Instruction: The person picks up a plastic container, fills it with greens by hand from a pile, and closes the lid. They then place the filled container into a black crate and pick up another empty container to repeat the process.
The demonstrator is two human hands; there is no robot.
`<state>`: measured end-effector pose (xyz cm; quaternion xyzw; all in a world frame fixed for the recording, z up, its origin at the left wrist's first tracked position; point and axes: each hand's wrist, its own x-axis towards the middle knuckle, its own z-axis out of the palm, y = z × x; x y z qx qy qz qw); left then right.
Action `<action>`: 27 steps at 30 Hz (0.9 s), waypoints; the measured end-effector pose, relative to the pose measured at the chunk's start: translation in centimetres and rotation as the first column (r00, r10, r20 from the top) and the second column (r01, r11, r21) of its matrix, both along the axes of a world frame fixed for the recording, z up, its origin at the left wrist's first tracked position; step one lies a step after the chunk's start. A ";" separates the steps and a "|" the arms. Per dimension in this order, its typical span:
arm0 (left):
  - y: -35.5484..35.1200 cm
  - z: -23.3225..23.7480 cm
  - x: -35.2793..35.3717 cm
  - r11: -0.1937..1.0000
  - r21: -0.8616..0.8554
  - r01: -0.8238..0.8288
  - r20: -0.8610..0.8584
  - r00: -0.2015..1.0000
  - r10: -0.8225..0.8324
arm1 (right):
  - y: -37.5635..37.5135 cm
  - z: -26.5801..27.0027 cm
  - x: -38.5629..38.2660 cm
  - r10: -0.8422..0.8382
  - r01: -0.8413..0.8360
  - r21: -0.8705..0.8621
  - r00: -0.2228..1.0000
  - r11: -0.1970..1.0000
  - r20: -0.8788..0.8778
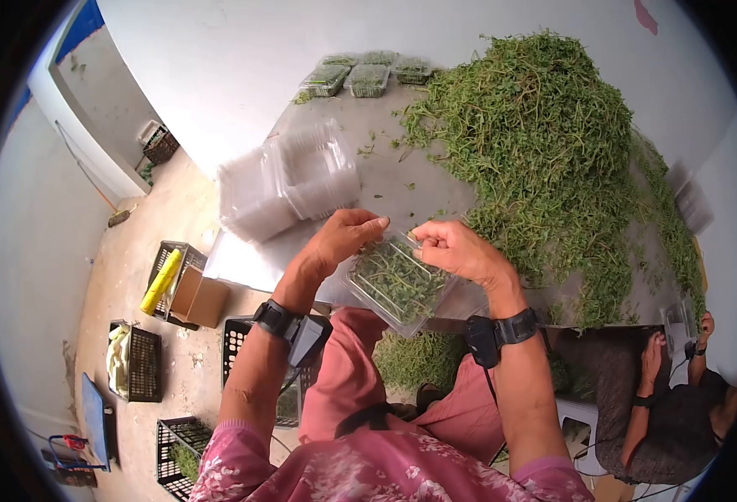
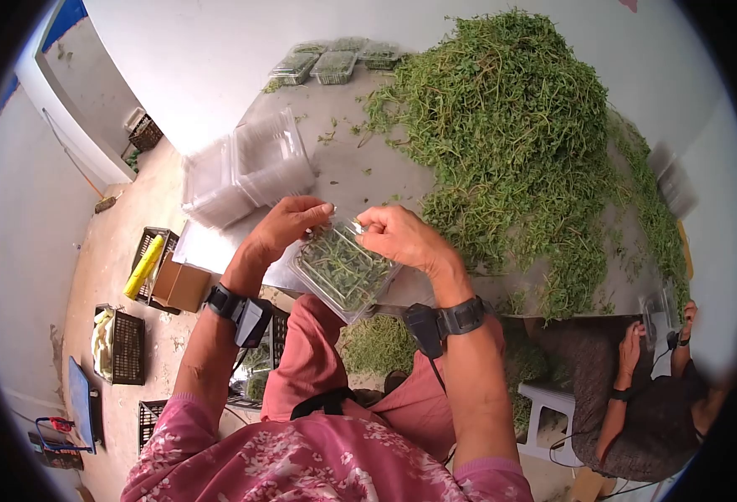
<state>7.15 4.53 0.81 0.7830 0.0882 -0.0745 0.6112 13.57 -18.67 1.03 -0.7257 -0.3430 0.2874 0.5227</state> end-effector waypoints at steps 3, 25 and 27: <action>0.1 -1.1 0.4 0.998 -0.061 0.016 -0.032 0.999 -0.018 | 0.2 -1.0 0.4 0.002 -0.002 -0.001 1.000 1.000 -0.003; 2.2 -5.5 -16.7 0.796 -0.434 -0.423 0.072 0.864 0.498 | 5.5 -0.3 -6.5 0.185 -0.186 -0.010 0.979 0.982 -0.087; 2.4 -5.7 -18.5 0.753 -0.464 -0.466 0.073 0.827 0.557 | 5.9 -0.7 -7.0 0.222 -0.225 -0.029 0.971 0.974 -0.086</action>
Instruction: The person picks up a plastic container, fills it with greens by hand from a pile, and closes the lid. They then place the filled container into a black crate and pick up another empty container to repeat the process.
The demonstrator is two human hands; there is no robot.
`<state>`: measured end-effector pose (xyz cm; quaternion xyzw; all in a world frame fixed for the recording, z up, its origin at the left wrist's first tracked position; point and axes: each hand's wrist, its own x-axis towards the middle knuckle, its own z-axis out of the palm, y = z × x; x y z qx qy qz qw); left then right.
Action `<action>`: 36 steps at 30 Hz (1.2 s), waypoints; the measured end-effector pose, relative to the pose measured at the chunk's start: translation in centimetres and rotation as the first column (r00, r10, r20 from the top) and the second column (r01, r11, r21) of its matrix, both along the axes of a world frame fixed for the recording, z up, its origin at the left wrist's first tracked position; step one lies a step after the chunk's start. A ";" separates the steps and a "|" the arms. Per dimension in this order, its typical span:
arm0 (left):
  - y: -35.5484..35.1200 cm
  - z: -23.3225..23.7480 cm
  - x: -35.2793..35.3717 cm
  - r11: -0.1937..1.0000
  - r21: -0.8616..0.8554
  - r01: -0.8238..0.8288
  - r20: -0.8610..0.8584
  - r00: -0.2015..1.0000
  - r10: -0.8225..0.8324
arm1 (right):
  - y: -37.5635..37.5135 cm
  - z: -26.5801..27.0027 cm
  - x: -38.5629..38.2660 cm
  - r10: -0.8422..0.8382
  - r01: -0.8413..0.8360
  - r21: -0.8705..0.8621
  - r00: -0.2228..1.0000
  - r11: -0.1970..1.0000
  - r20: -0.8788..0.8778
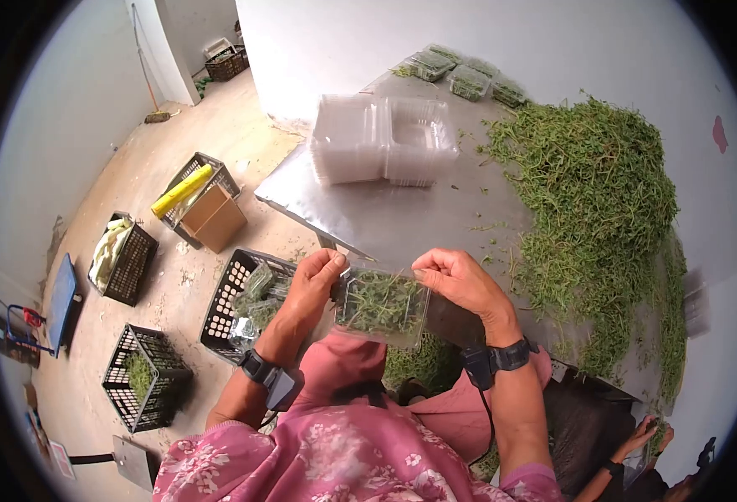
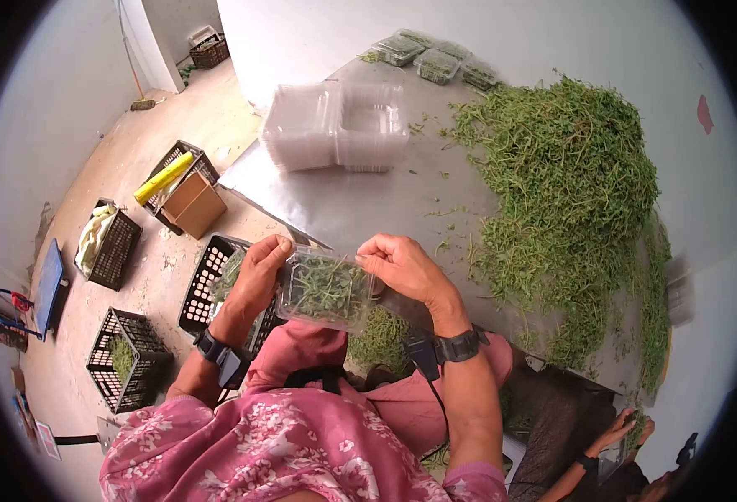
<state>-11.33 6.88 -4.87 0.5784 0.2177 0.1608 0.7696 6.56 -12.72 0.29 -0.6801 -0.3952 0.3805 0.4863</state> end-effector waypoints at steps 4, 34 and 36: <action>0.0 -1.3 -2.4 0.993 -0.004 -0.121 0.024 0.992 0.121 | 1.3 -0.3 -2.0 -0.008 0.007 -0.011 0.999 1.000 -0.032; -0.1 -6.4 -12.8 0.858 0.513 -0.018 -0.247 0.954 0.168 | 2.5 -8.4 -11.6 -0.082 0.110 -0.069 0.945 0.992 0.316; 0.3 -6.4 -12.6 0.891 0.453 0.012 -0.267 0.956 0.123 | 2.4 -9.1 -11.2 -0.085 0.113 -0.078 0.953 0.991 0.290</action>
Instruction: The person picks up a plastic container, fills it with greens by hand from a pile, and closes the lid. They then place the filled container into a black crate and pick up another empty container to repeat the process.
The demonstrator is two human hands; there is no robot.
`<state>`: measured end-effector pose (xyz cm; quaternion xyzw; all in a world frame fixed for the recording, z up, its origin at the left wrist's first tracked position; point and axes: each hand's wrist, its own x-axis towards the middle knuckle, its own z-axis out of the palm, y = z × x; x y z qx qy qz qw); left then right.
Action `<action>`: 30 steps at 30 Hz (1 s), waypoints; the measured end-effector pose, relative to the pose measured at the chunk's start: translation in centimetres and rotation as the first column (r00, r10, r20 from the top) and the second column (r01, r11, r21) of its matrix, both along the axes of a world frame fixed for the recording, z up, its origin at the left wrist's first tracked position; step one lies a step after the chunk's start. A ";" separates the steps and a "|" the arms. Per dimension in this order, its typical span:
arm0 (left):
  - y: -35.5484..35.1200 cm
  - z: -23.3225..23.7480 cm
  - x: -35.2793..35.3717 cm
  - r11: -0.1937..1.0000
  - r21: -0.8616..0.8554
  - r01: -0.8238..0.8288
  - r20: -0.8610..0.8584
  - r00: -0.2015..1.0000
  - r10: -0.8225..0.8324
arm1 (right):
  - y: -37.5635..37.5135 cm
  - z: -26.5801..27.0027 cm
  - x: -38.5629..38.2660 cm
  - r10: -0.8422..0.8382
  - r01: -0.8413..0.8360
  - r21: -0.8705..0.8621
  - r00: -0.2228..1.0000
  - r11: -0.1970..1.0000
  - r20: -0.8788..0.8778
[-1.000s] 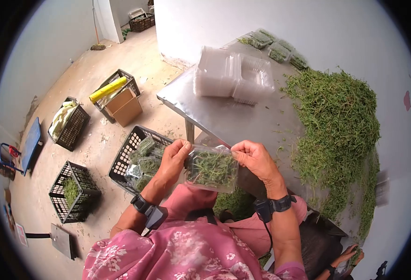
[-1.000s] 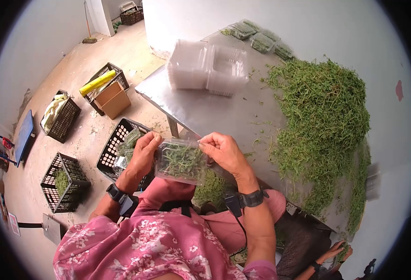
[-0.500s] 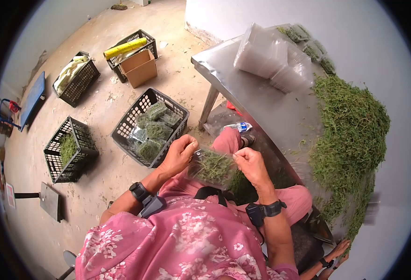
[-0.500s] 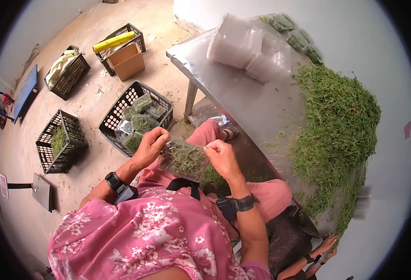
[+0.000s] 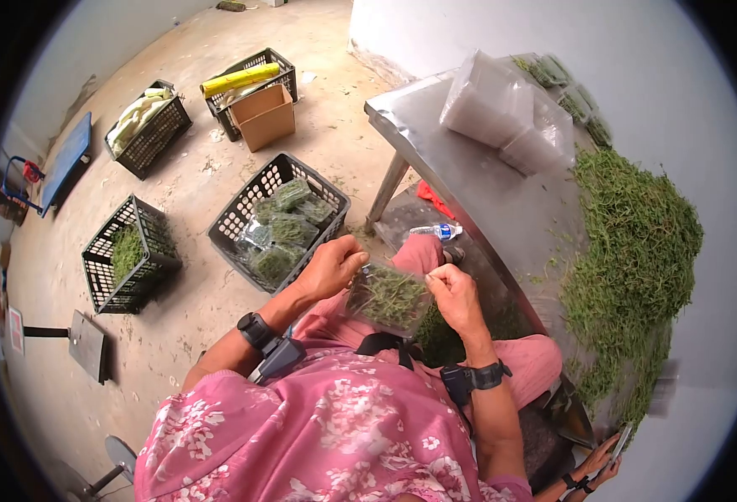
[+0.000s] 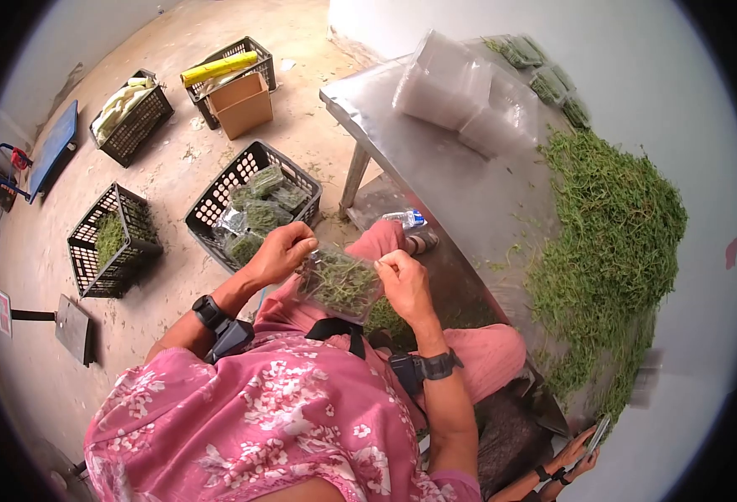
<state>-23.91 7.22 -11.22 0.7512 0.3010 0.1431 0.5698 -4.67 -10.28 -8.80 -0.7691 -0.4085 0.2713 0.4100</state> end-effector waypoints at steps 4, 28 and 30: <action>-0.1 0.0 0.6 0.988 -0.150 0.036 -0.015 0.999 -0.038 | -0.2 -0.9 0.9 -0.033 0.027 -0.104 0.998 0.994 -0.057; -3.7 -2.2 -0.2 0.407 -0.913 0.033 0.259 0.817 0.515 | 1.2 -2.9 -2.6 -0.089 0.178 0.090 0.793 0.980 -0.602; -3.5 -2.5 0.1 0.420 -0.904 0.075 0.309 0.795 0.523 | 1.2 -2.9 -2.9 -0.029 0.111 0.100 0.797 0.989 -0.603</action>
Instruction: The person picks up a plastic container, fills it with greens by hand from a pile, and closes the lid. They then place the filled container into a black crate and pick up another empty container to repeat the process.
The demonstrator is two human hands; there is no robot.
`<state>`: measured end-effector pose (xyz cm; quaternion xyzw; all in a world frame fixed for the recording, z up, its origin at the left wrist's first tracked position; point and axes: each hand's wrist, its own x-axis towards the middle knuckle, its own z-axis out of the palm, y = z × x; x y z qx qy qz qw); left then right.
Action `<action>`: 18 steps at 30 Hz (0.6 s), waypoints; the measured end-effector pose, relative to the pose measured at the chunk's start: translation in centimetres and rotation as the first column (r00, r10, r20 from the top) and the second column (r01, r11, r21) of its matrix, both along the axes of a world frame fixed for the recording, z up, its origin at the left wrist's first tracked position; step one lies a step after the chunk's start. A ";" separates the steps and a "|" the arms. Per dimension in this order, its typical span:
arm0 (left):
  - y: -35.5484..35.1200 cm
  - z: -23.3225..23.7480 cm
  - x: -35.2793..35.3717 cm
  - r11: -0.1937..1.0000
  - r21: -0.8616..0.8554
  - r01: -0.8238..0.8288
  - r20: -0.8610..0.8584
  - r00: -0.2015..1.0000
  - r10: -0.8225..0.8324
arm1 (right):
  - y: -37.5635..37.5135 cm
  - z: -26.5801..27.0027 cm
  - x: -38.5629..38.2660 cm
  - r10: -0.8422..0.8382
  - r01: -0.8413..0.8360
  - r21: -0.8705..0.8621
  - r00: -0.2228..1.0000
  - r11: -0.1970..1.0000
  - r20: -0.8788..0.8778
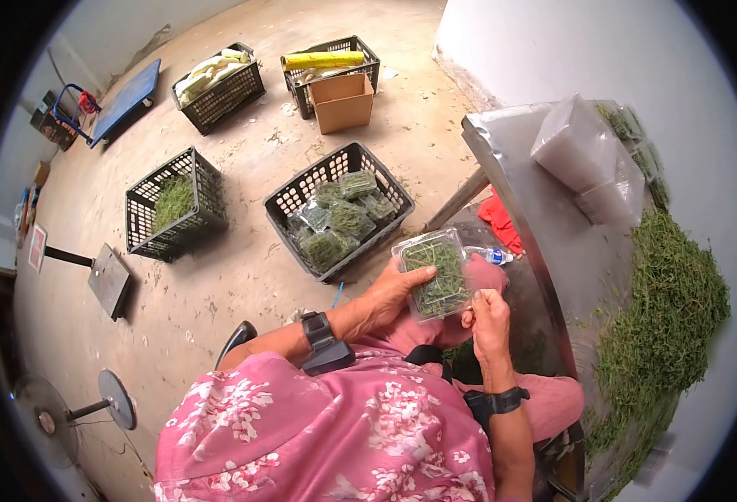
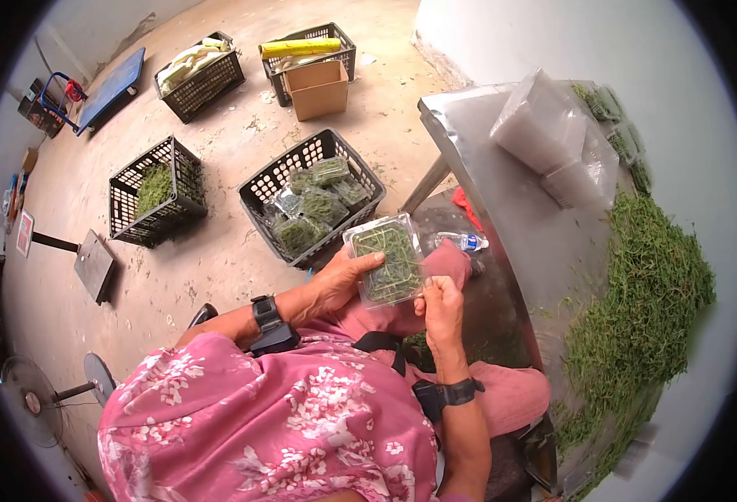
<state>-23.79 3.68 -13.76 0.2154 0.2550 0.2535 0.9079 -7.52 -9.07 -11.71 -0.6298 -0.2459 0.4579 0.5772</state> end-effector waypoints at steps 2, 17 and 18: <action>1.2 0.4 -0.4 1.000 -0.014 -0.025 -0.029 0.999 0.025 | 0.3 0.3 -0.2 0.004 -0.004 0.002 1.000 1.000 -0.009; 7.6 -24.4 -13.2 0.809 -0.167 -0.563 -0.714 0.635 0.294 | -1.1 -0.5 1.9 -0.055 0.058 -0.023 0.993 0.998 0.101; 8.3 -26.1 -13.8 0.812 -0.139 -0.566 -0.707 0.631 0.319 | -1.0 -0.5 1.8 -0.052 0.056 -0.030 0.993 0.998 0.104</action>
